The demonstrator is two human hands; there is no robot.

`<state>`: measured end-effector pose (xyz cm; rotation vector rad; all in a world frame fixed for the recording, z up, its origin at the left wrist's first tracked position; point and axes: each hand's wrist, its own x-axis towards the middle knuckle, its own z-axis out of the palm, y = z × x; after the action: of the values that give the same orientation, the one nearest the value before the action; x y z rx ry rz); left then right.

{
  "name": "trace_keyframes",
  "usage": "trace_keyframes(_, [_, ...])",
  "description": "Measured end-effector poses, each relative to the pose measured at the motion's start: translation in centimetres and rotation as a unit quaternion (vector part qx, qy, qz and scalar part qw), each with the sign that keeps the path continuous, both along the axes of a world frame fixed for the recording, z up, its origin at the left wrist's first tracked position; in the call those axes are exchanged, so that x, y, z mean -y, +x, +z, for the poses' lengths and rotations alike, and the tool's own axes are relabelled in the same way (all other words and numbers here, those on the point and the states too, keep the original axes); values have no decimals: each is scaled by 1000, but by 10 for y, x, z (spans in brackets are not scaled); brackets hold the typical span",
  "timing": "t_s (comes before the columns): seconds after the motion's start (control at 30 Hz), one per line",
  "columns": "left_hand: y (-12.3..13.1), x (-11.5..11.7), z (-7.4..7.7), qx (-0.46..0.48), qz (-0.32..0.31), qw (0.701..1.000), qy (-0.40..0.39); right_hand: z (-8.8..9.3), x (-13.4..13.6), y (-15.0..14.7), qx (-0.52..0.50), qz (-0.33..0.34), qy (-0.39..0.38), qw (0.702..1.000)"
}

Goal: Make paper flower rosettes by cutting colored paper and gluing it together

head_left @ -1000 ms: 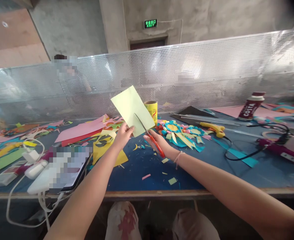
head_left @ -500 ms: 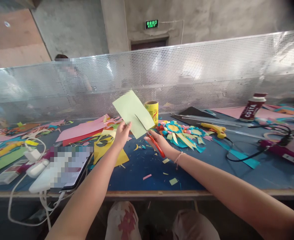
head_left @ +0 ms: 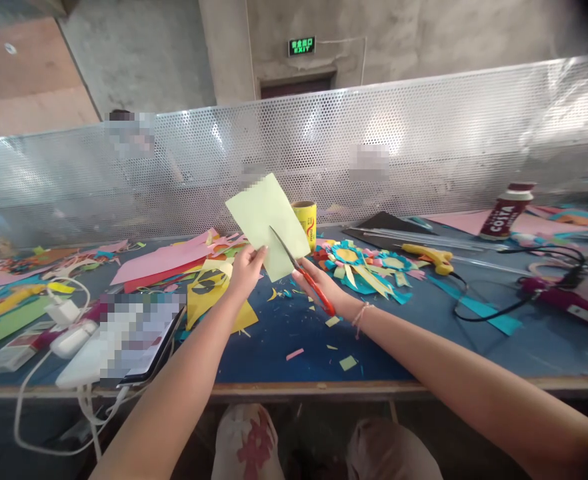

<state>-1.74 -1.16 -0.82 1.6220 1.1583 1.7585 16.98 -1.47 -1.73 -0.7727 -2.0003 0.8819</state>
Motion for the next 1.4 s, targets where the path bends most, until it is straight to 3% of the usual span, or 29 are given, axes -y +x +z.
trace_keyframes(0.57, [2,3,2,-20,-15,1000,-3,-4,-2,-4,-9,-33,-11,999])
trace_keyframes(1.13, [2,3,0,-20,-28,999,-13,-11,-6,-3,-31,24,-6,999])
trace_keyframes(1.4, [5,6,2,-7,-60,998,-16,-1,4,-1,-32,23,-7,999])
